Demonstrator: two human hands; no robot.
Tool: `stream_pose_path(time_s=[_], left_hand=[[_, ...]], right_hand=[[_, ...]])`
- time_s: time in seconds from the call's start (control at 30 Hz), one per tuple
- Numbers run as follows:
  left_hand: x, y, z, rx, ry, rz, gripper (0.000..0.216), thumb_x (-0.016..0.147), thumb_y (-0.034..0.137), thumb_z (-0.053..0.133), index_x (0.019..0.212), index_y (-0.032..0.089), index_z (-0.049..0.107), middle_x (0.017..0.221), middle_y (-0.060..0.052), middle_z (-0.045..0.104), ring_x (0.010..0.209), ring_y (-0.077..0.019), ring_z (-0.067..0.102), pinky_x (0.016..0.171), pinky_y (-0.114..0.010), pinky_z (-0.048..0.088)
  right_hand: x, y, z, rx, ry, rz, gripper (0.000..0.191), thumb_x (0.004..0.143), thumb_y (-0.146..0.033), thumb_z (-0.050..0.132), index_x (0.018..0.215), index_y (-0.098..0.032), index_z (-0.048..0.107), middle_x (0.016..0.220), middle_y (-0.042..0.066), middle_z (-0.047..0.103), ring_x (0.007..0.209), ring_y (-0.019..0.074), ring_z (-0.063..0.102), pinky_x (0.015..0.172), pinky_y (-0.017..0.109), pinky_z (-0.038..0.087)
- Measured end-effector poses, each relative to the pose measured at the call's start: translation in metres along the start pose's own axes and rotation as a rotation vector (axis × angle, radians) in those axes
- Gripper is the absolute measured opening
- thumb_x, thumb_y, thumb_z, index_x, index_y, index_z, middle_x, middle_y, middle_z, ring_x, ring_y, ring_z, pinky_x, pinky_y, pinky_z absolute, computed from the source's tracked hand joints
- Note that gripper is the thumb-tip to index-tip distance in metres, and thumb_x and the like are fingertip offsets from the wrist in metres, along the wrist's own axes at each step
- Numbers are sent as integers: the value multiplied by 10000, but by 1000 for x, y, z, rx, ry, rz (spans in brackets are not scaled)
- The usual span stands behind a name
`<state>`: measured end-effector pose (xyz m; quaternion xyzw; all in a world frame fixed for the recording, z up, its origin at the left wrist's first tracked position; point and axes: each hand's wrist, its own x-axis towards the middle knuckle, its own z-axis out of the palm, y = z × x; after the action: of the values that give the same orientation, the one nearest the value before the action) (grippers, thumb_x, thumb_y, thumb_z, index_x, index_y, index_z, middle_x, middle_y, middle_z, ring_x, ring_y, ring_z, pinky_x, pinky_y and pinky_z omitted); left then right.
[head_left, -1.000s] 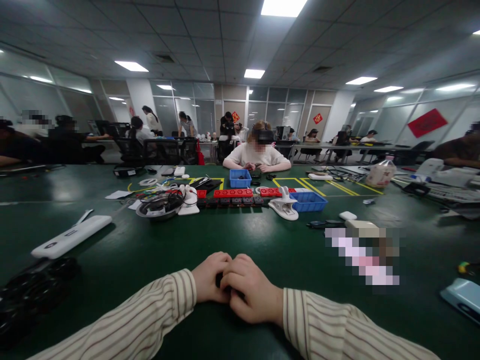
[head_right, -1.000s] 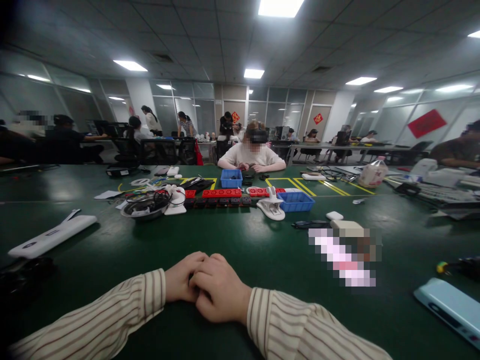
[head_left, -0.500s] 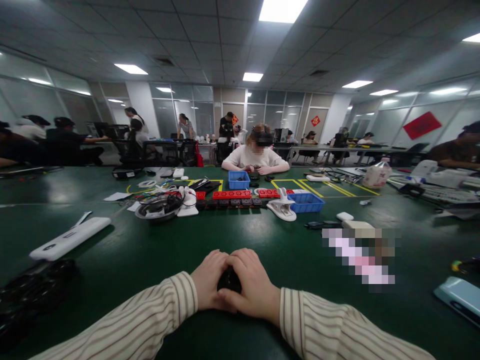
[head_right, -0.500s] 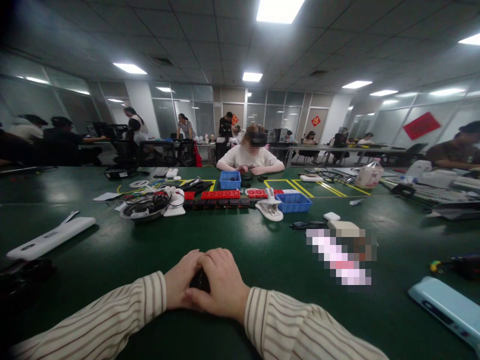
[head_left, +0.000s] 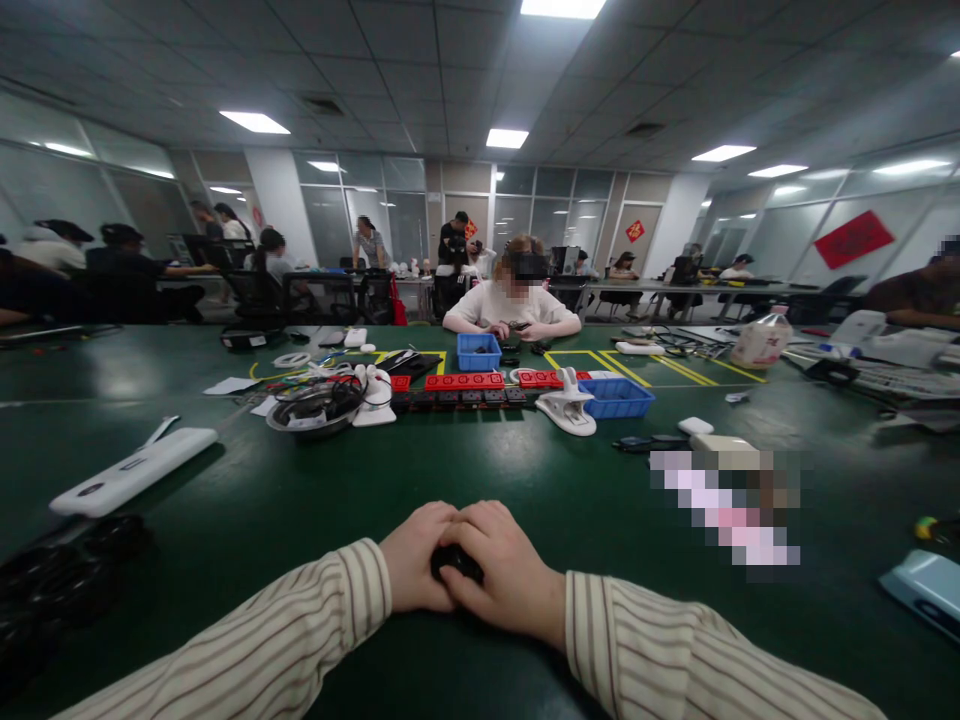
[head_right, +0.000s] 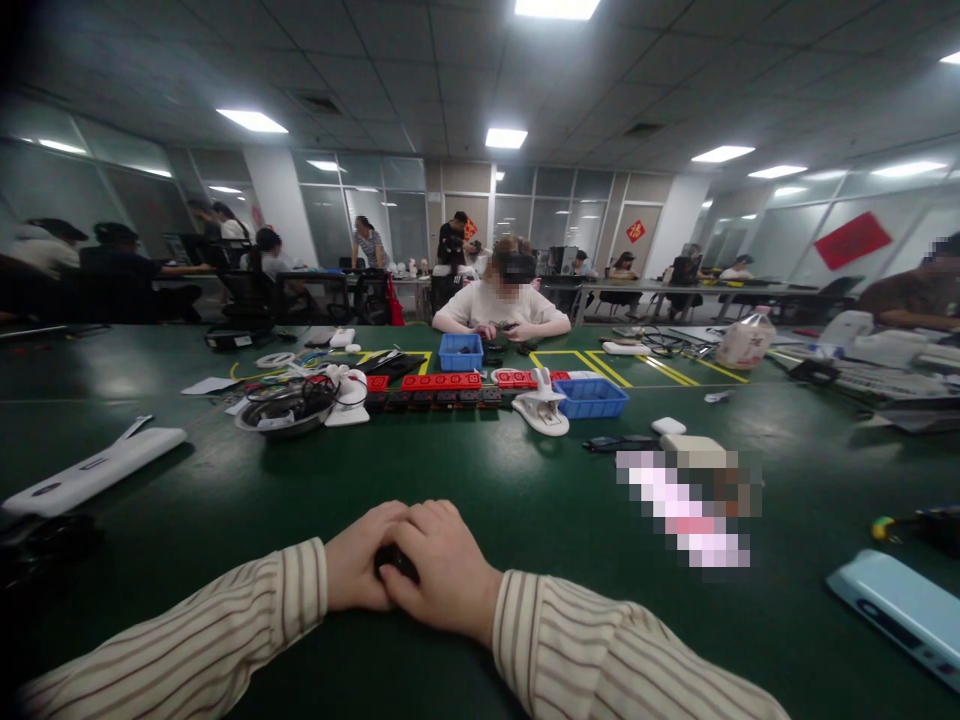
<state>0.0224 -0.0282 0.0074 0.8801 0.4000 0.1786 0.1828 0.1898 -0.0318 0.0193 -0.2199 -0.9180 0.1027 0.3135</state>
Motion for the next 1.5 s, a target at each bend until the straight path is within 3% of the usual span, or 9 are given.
stream_pose_path(time_s=[0.2, 0.33, 0.47, 0.6, 0.7, 0.8, 0.97, 1.23, 1.5], left_hand=[[-2, -1, -5, -36, -49, -1, 411, 496, 214, 675, 887, 169, 557, 947, -33, 504, 869, -217, 487, 838, -353, 420], [-3, -3, 0, -27, 6, 53, 494, 487, 236, 703, 952, 162, 551, 961, -41, 510, 904, -227, 487, 877, -363, 398], [-3, 0, 5, -7, 87, 74, 570, 483, 361, 745, 981, 173, 542, 976, -54, 525, 916, -243, 487, 882, -395, 389], [-4, 5, 4, 50, 99, 21, 705, 452, 511, 749, 1018, 166, 509, 979, -71, 537, 912, -268, 492, 908, -466, 353], [-4, 7, 3, 93, 92, -9, 608, 538, 470, 713, 1026, 177, 502, 979, -65, 551, 930, -262, 496, 964, -497, 281], [-3, 8, 3, 106, 67, -18, 446, 582, 378, 683, 945, 169, 530, 907, -51, 556, 875, -234, 503, 919, -445, 343], [-2, 0, 2, 51, 23, -4, 397, 542, 307, 698, 892, 173, 563, 907, -41, 529, 849, -212, 490, 808, -357, 418], [-1, -11, 3, -16, -13, 41, 478, 501, 319, 742, 936, 188, 594, 968, -38, 514, 906, -235, 486, 843, -361, 413], [-3, -3, 1, -1, 31, 66, 654, 495, 455, 745, 1054, 190, 532, 1040, -57, 528, 963, -258, 487, 901, -407, 389]], right_hand=[[1, -3, -4, 122, -9, -191, 223, 744, -145, 440, 956, -168, 506, 926, 59, 580, 862, 165, 498, 757, 298, 400], [2, -6, -5, 149, -20, -216, 323, 665, -130, 395, 970, -150, 500, 946, 83, 568, 892, 184, 492, 781, 320, 406], [1, -5, -3, 50, -36, -91, 264, 710, -286, 468, 938, -158, 497, 944, 83, 536, 867, 211, 461, 762, 364, 387], [0, -4, 0, -87, -23, 106, 343, 749, -480, 516, 852, -155, 482, 866, 69, 501, 783, 196, 433, 708, 353, 374], [1, -6, 1, -145, -55, 200, 332, 766, -480, 518, 825, -156, 474, 841, 59, 490, 749, 184, 429, 669, 328, 366], [1, -7, 0, -176, -89, 229, 288, 779, -433, 522, 835, -154, 476, 840, 55, 496, 730, 177, 430, 655, 317, 359], [1, -4, -3, -114, -87, 104, 195, 753, -324, 541, 844, -158, 492, 848, 50, 519, 766, 172, 449, 684, 305, 355], [1, -1, -2, 50, -48, -225, 253, 614, -167, 385, 839, -171, 501, 812, 52, 559, 782, 177, 469, 705, 326, 345], [0, -4, -6, 32, 50, -87, 308, 776, -410, 414, 930, -158, 503, 910, 88, 543, 843, 209, 450, 762, 374, 351]])
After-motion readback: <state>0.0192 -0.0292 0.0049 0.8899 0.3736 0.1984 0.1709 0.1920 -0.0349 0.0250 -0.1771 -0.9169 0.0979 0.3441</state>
